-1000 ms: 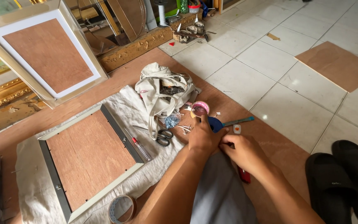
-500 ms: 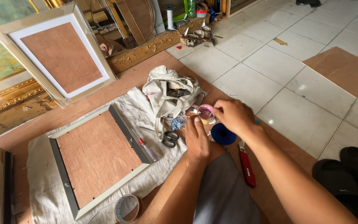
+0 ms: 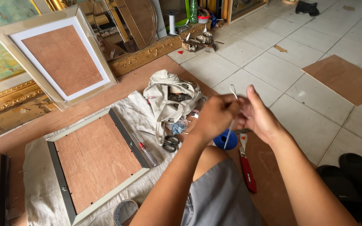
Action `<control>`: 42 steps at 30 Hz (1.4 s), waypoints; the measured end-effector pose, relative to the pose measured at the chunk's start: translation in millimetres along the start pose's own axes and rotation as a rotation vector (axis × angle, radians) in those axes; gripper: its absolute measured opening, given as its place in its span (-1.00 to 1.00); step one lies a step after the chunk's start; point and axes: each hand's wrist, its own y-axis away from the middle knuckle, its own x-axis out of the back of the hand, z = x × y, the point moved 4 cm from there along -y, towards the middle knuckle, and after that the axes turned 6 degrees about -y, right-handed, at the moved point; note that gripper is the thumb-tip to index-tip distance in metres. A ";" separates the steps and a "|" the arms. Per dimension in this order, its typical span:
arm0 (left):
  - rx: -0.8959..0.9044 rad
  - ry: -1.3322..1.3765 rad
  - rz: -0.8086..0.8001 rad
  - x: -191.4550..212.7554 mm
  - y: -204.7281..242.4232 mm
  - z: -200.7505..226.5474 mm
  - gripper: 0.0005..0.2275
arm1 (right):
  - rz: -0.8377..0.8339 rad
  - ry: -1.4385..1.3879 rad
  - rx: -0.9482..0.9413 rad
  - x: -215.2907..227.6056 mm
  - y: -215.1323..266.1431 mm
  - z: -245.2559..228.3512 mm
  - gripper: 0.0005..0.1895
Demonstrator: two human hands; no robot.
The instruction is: Attaching a hanging string to the back of a picture frame using scissors and adhesive tape.
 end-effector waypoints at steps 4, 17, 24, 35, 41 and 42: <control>0.024 0.213 0.153 39.4 -8.9 -20.5 -0.77 | -0.157 0.029 0.017 -13.5 16.5 6.8 -0.60; 0.099 0.825 0.716 114.0 -7.9 -85.0 -0.77 | -0.128 0.143 0.175 -7.1 -51.4 47.7 -0.84; 0.352 1.069 0.956 157.6 4.5 -185.9 -0.80 | -0.217 0.133 0.156 6.2 -21.4 18.6 -0.79; 0.369 0.940 1.170 273.7 146.2 -219.3 -0.82 | -0.304 0.138 0.034 -84.1 -39.9 52.1 -0.82; 0.475 0.578 1.216 321.9 276.7 -243.9 -0.79 | -0.203 0.701 0.066 -162.0 -95.5 89.0 -0.76; 0.536 0.543 1.182 326.6 298.6 -257.4 -0.77 | -0.171 0.738 0.039 -176.5 -98.9 93.2 -0.74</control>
